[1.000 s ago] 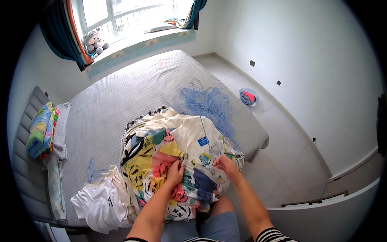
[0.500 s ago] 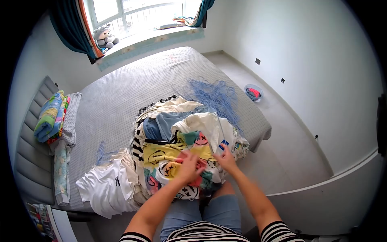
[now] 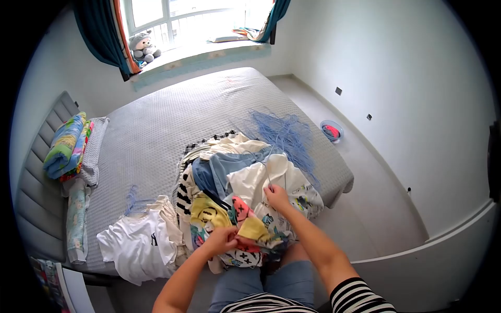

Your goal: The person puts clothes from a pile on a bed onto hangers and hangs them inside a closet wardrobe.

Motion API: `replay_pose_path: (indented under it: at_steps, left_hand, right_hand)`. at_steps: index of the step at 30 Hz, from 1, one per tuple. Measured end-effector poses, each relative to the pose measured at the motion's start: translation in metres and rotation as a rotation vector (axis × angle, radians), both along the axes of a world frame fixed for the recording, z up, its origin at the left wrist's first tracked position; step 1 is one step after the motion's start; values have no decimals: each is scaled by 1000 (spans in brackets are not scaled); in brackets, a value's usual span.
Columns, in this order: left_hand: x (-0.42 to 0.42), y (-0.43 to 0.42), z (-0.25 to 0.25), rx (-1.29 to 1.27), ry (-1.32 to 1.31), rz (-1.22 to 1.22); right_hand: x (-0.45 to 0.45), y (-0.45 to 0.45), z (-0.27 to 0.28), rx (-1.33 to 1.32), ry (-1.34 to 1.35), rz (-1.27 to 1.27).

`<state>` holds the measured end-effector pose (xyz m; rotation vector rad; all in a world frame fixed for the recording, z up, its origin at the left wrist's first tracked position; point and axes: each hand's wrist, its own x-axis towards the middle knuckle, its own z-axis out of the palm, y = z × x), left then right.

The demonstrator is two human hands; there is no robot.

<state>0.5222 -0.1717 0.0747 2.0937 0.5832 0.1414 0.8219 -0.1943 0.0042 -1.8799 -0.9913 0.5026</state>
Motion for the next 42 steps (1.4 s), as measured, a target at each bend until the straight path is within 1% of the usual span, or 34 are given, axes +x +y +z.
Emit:
replay_pose_path:
  at_steps: [2,3,4,5,7,8,11,12,14,15,17,18,21,22,23,25,26,27,29,30,32,33,34,35,37,39,40,42]
  left_hand:
    - [-18,2,4,1,-80,33]
    - [-27,3,5,1,-120,51]
    - [-30,1,4,-18,-209,173]
    - [-30,6,5,66,-262,287]
    - [-26,25,-2,231,-366,512]
    - [-26,42,-21,307,-354,537]
    - [-8,64,-24,397,-333,586]
    - [-3,69,-30,418,-247,584]
    - [5,75,-41,455,-76,574]
    - [6,77,-39,361,7,561]
    - [9,83,-32,180,167,536]
    - [6,84,-42,195,112,508]
    - [-7,71,-25,248,104,421]
    - [-14,62,-22,319,-39,458]
    - [-21,55,-18,238,-105,530]
    - [-41,41,-12,70,-236,673]
    - [-55,39,-13,24,-288,731]
    - [-69,37,-22,57,-316,797]
    - [-82,25,-11,67,-513,949]
    - [-86,24,-9,16,-566,936]
    - [-87,17,-12,-15,-440,856]
    - [-89,13,-17,-31,-376,816]
    - [-89,12,-25,84,-181,695]
    - [-86,10,-30,14,-43,632]
    - [-75,-10,-20,374,100,649]
    - [-72,-21,-8,641,35,660]
    - [-73,-24,-3,776,2,663]
    - [-77,-26,4,761,-122,509]
  right_hand:
    - [-9,51,9,90,29,30]
    - [-20,74,29,121,48,30]
    - [-34,94,49,151,68,30]
    - [-46,110,64,179,89,28]
    - [-60,142,55,162,99,106]
    - [-65,149,49,149,106,141]
    - [-80,116,43,84,-45,196]
    - [-79,108,25,131,51,176]
    - [-83,78,26,98,-115,72]
    - [-86,60,33,78,-197,19]
    - [-95,21,69,-10,-153,47]
    - [-98,6,78,-54,-129,63]
    - [-103,-29,69,-24,-322,236]
    - [-104,-33,59,-165,-239,279]
    - [-103,-38,51,-87,-54,275]
    - [-106,-47,54,65,315,265]
    - [-109,-47,55,294,584,246]
    - [-109,-49,68,341,601,202]
    - [-100,-59,108,436,629,111]
    - [-88,-66,110,345,427,110]
    - [-68,-85,108,156,24,108]
    - [-68,-92,102,170,-20,94]
    - [-67,-95,96,193,-69,81]
    - [-67,-98,91,218,-118,69]
    - [-72,-108,86,211,-72,67]
    - [-81,-111,86,176,-58,98]
    - [-93,-109,100,257,61,136]
    - [-107,-105,127,310,33,264]
